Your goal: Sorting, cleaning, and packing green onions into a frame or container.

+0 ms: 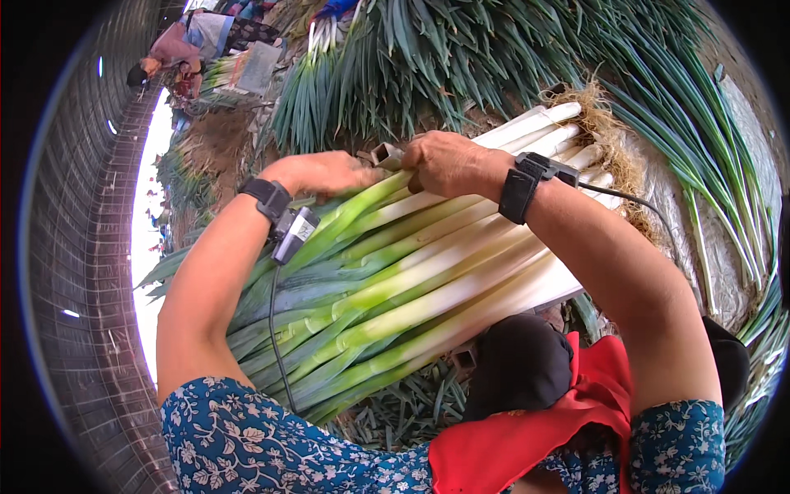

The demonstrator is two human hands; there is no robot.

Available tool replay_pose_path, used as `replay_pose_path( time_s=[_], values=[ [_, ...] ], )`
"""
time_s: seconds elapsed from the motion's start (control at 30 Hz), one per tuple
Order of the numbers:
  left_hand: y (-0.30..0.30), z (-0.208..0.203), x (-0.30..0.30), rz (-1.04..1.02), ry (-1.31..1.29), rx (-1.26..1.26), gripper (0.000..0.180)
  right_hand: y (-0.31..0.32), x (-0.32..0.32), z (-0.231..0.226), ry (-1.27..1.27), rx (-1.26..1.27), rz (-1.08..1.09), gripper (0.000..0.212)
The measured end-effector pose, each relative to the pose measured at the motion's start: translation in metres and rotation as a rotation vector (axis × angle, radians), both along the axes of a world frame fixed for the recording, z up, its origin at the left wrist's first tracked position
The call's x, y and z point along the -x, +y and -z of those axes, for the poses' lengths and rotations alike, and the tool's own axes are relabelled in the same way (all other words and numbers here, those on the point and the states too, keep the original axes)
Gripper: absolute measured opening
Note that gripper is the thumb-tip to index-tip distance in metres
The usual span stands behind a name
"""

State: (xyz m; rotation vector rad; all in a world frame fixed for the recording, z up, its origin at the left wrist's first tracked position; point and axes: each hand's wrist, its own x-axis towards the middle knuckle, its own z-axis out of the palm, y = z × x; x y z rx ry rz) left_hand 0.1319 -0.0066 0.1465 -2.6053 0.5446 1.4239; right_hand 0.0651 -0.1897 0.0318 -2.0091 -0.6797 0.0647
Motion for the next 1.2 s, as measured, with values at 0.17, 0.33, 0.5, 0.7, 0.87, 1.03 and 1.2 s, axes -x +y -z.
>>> replay_pose_path(
  time_s=[0.17, 0.33, 0.5, 0.7, 0.87, 1.03, 1.2],
  values=[
    [0.024, -0.014, 0.012, 0.242, -0.106, 0.185, 0.069, -0.002, -0.015, 0.005, -0.034, 0.151, 0.066, 0.022],
    [0.008, -0.023, 0.031, 0.417, -0.158, 0.17, 0.054, -0.003, 0.004, -0.002, -0.087, 0.272, 0.117, 0.024],
    [0.012, -0.015, 0.042, 0.378, -0.197, 0.069, 0.05, -0.034, 0.078, -0.041, -0.25, 0.142, -0.031, 0.035],
    [0.008, -0.006, 0.021, 0.355, -0.097, 0.156, 0.059, -0.029, 0.12, -0.022, -0.431, 0.231, -0.003, 0.016],
    [0.025, 0.005, 0.002, 0.277, 0.029, 0.151, 0.059, -0.015, 0.101, -0.042, -0.48, 0.084, 0.155, 0.012],
    [0.006, -0.005, 0.014, 0.257, -0.01, 0.209, 0.056, -0.096, 0.07, 0.02, -0.134, 0.369, 0.319, 0.015],
    [0.027, 0.006, 0.016, 0.269, -0.048, 0.213, 0.047, -0.084, 0.073, -0.023, -0.227, 0.539, 0.212, 0.049]
  ],
)
